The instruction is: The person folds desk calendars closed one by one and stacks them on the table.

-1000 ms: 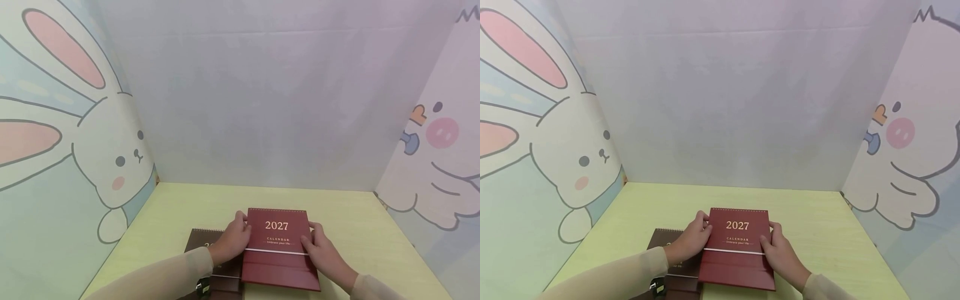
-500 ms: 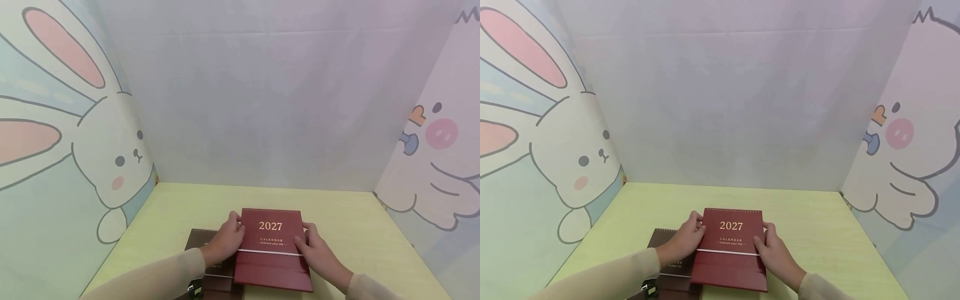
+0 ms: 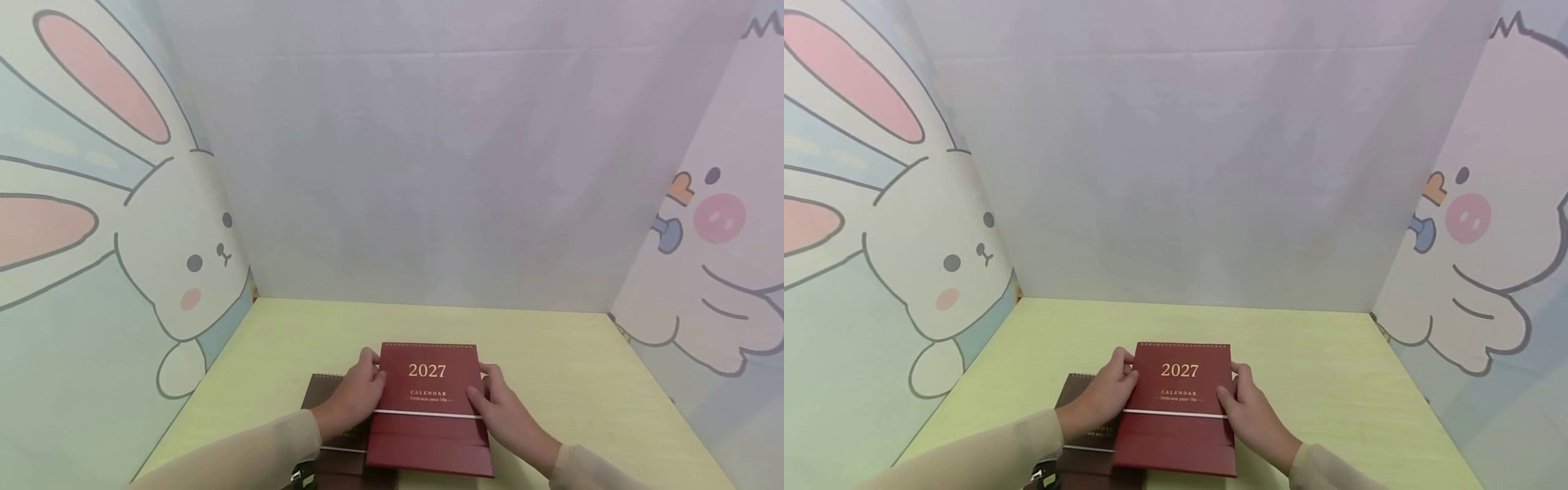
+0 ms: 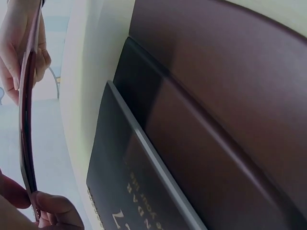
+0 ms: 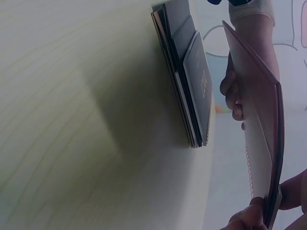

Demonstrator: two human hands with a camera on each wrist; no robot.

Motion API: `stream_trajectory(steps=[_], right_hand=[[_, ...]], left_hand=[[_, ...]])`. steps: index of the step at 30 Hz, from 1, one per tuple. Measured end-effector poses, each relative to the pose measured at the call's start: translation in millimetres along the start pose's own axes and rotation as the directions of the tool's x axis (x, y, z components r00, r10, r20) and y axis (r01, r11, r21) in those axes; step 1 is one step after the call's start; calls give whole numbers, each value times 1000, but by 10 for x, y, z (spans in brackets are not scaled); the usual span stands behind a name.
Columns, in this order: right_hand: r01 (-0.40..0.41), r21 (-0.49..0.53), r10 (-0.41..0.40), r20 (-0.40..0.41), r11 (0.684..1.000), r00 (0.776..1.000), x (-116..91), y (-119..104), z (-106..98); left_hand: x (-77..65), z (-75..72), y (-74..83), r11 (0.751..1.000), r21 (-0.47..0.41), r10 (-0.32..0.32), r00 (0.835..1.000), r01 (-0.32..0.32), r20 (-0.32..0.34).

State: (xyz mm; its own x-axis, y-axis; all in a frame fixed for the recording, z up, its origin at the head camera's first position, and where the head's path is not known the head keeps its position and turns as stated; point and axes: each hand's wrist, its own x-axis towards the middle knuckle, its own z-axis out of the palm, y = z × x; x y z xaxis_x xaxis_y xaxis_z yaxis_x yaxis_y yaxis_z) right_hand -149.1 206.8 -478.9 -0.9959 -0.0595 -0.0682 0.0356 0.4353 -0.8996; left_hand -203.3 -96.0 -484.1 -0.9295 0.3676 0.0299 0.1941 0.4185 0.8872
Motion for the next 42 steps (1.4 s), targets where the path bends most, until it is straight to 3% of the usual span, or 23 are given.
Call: stream_trajectory(steps=[7,42], right_hand=[[8,38,-9,49,999,999,4,-50,61],[88,66,-97,140,994,985,138,-107,297]], left_hand=[[-41,-76,-35,1000,1,-24,1000,24,-13],[-189,-303,-156,993,3,-119,990,120,-74]])
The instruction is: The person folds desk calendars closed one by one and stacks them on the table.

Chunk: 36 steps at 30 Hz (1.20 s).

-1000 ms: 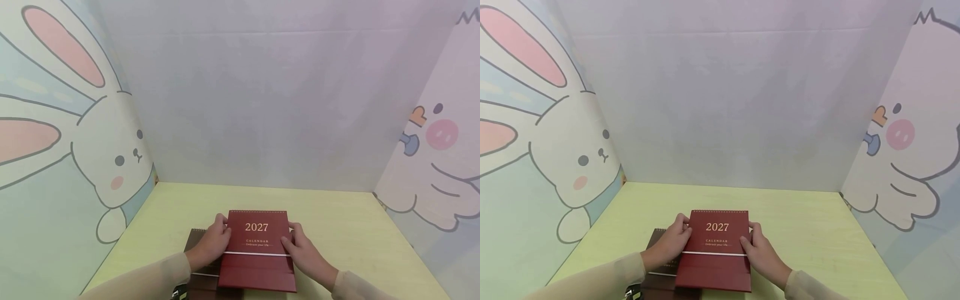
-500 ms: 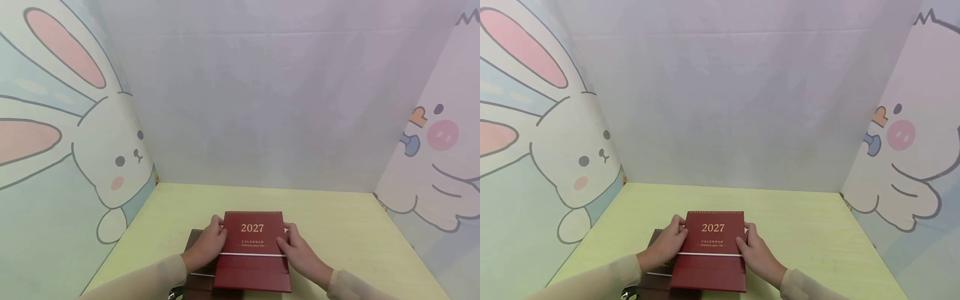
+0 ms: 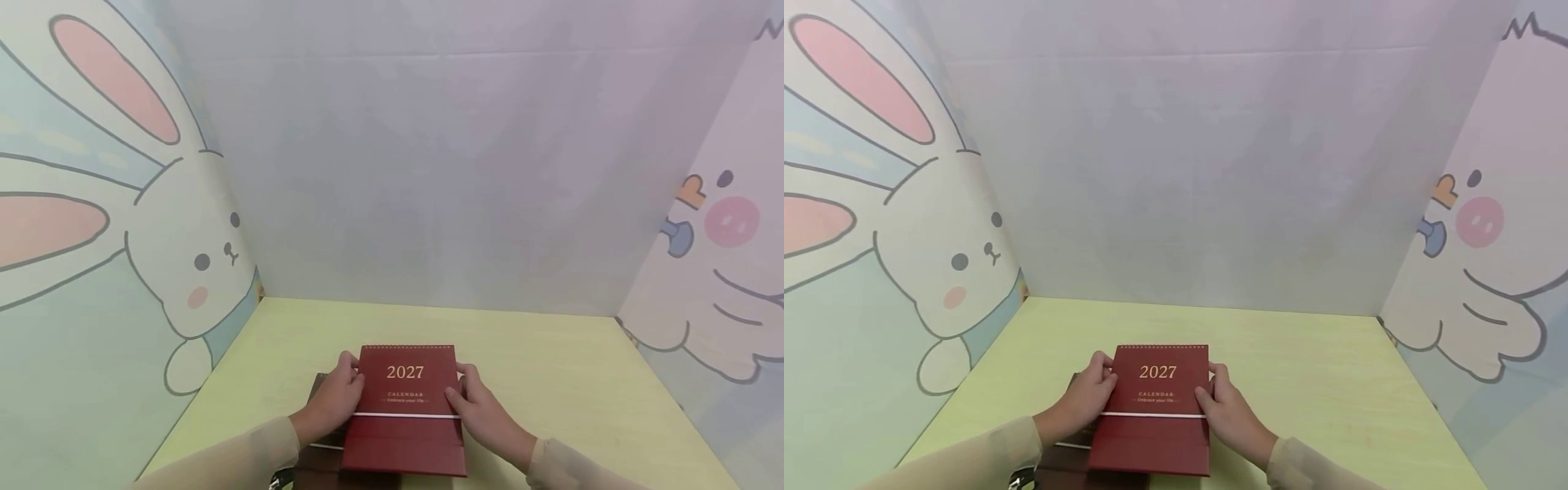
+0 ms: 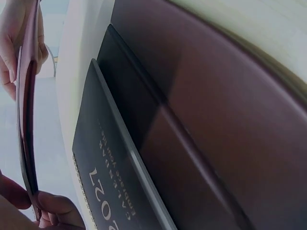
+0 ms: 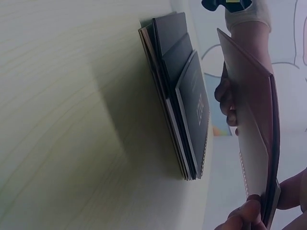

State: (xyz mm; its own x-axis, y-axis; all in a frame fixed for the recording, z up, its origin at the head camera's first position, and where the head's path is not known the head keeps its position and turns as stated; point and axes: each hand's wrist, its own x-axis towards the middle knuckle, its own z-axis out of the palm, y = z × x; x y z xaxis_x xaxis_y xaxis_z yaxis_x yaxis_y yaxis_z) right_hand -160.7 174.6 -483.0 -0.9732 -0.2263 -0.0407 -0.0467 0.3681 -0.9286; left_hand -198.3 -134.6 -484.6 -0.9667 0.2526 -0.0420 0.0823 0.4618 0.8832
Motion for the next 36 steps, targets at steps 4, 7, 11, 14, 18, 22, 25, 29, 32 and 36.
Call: stream_trajectory(steps=[4,7,11,14,18,22,25,29,32,36], right_hand=[[7,14,-7,4,1000,1000,19,-11,38],[4,12,-4,0,1000,1000,32,-27,68],[4,13,-4,-8,1000,1000,48,-52,115],[9,17,-9,-5,1000,1000,61,-62,151],[19,20,-19,12,1000,1000,74,-66,193],[20,25,-21,21,999,1000,85,-69,221],[19,31,-20,24,999,1000,103,-70,234],[20,38,-21,32,999,999,136,-62,256],[12,51,-15,49,999,999,155,-51,278],[10,69,-15,80,998,997,178,-40,322]], left_hand=[[-3,-24,-27,1000,-9,-14,1000,14,-11],[-7,-47,-35,1000,-17,-17,999,16,-28],[-16,-84,-33,999,-28,-25,998,24,-53],[-24,-104,-46,999,-30,-36,997,34,-65],[-37,-122,-74,999,-22,-45,996,44,-74],[-44,-139,-102,999,-13,-53,996,52,-75],[-48,-154,-112,998,-13,-63,995,62,-80],[-46,-173,-133,998,-11,-69,993,69,-91],[-38,-179,-163,997,3,-74,993,74,-95],[-39,-198,-187,996,23,-83,990,86,-110]])
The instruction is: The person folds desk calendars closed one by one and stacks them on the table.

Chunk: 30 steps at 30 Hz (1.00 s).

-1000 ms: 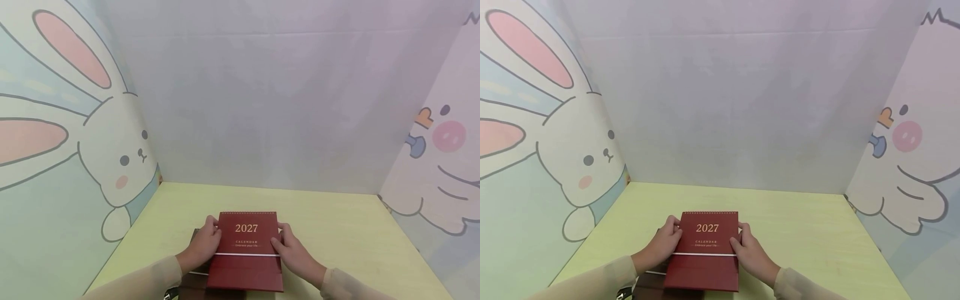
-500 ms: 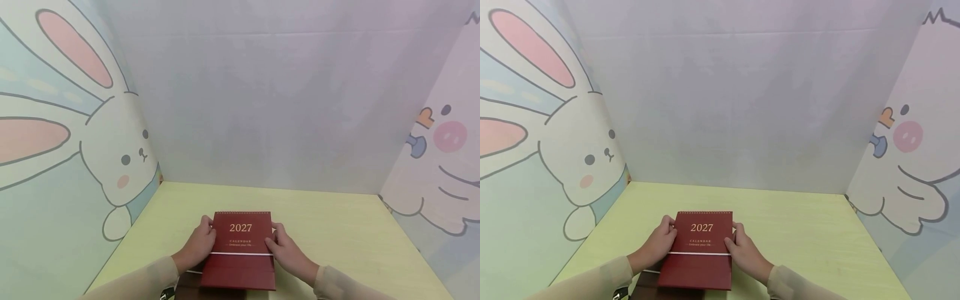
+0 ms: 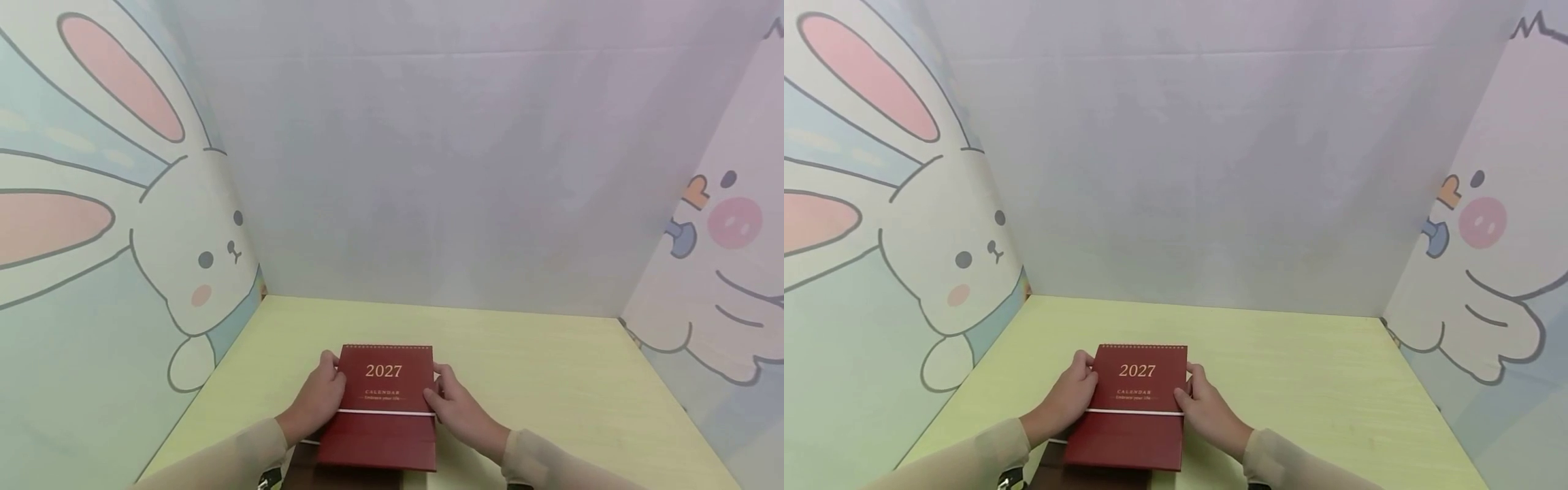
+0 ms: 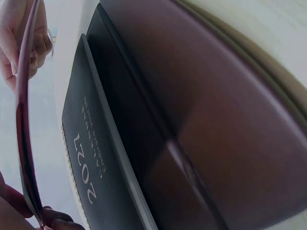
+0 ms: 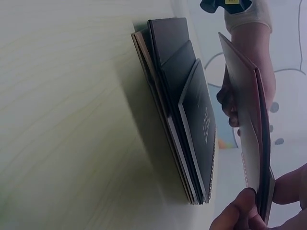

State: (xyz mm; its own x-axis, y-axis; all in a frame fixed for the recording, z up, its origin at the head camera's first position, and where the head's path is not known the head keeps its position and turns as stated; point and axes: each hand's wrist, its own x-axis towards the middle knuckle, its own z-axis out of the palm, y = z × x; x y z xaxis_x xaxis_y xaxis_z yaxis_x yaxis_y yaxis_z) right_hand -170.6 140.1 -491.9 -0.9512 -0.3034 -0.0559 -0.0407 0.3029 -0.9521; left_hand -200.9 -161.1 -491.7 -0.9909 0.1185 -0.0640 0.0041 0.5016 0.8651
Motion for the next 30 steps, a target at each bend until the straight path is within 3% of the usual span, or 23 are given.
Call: stream_trajectory(steps=[17,23,30], right_hand=[[15,19,-16,76,1000,997,95,51,193],[88,29,-91,124,996,988,122,131,198],[-1,40,-4,130,999,991,79,31,252]], left_hand=[[-68,-121,-89,996,63,-65,996,69,-55],[-75,-128,-151,995,72,-68,995,73,-69],[-81,-127,-187,990,122,-56,995,66,-86]])
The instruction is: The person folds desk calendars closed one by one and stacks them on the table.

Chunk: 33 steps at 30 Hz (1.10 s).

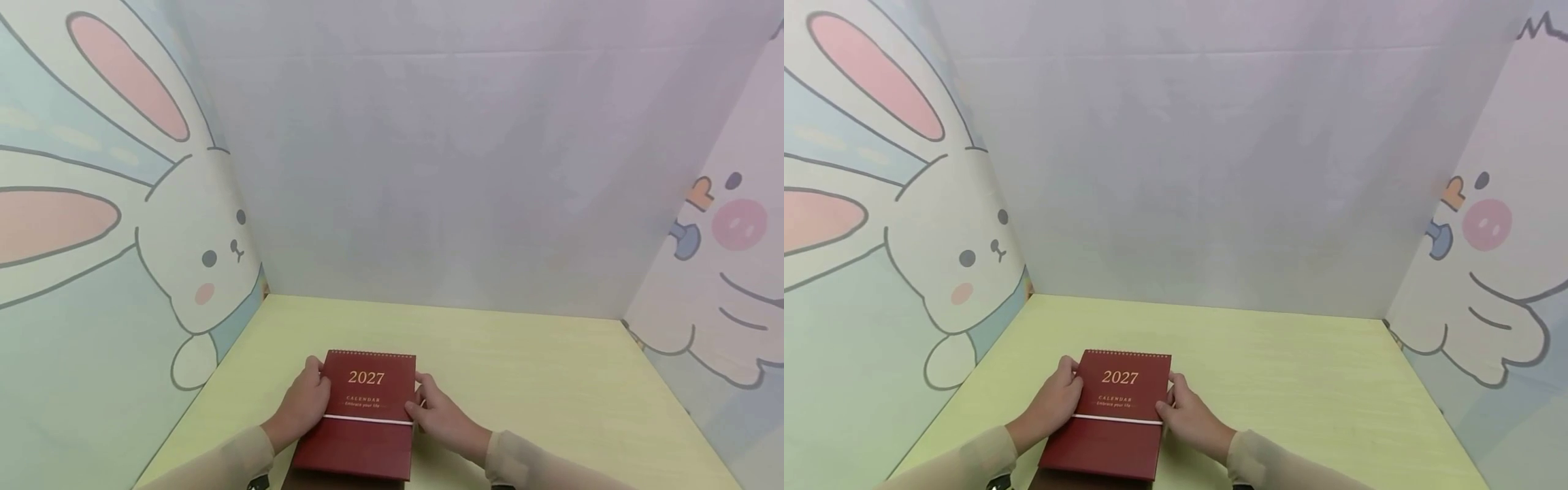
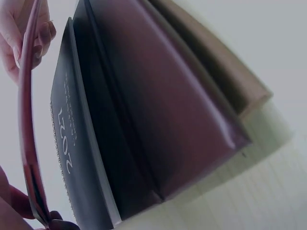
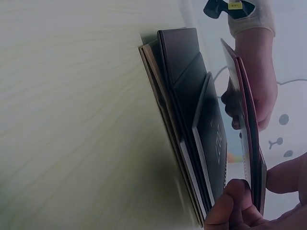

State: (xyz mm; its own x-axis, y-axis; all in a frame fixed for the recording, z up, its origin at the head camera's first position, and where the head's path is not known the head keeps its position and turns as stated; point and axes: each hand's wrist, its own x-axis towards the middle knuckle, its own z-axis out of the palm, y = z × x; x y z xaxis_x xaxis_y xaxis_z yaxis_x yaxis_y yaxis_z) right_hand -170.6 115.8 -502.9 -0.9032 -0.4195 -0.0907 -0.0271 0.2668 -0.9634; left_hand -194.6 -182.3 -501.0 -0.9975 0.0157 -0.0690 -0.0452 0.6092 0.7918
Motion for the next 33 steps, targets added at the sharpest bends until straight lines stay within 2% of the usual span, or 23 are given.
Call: stream_trajectory(steps=[12,23,29,33], right_hand=[[-50,-23,50,-3,998,999,1,133,56],[-77,-20,78,31,997,996,36,203,120],[-65,-63,67,43,996,997,73,229,138],[-55,-111,59,38,992,998,89,236,151]], left_hand=[[17,15,-48,995,92,-31,999,28,30],[10,-10,-64,984,173,-46,999,42,18],[24,-4,-99,958,286,-33,999,33,-5],[17,13,-120,936,350,-51,999,46,5]])
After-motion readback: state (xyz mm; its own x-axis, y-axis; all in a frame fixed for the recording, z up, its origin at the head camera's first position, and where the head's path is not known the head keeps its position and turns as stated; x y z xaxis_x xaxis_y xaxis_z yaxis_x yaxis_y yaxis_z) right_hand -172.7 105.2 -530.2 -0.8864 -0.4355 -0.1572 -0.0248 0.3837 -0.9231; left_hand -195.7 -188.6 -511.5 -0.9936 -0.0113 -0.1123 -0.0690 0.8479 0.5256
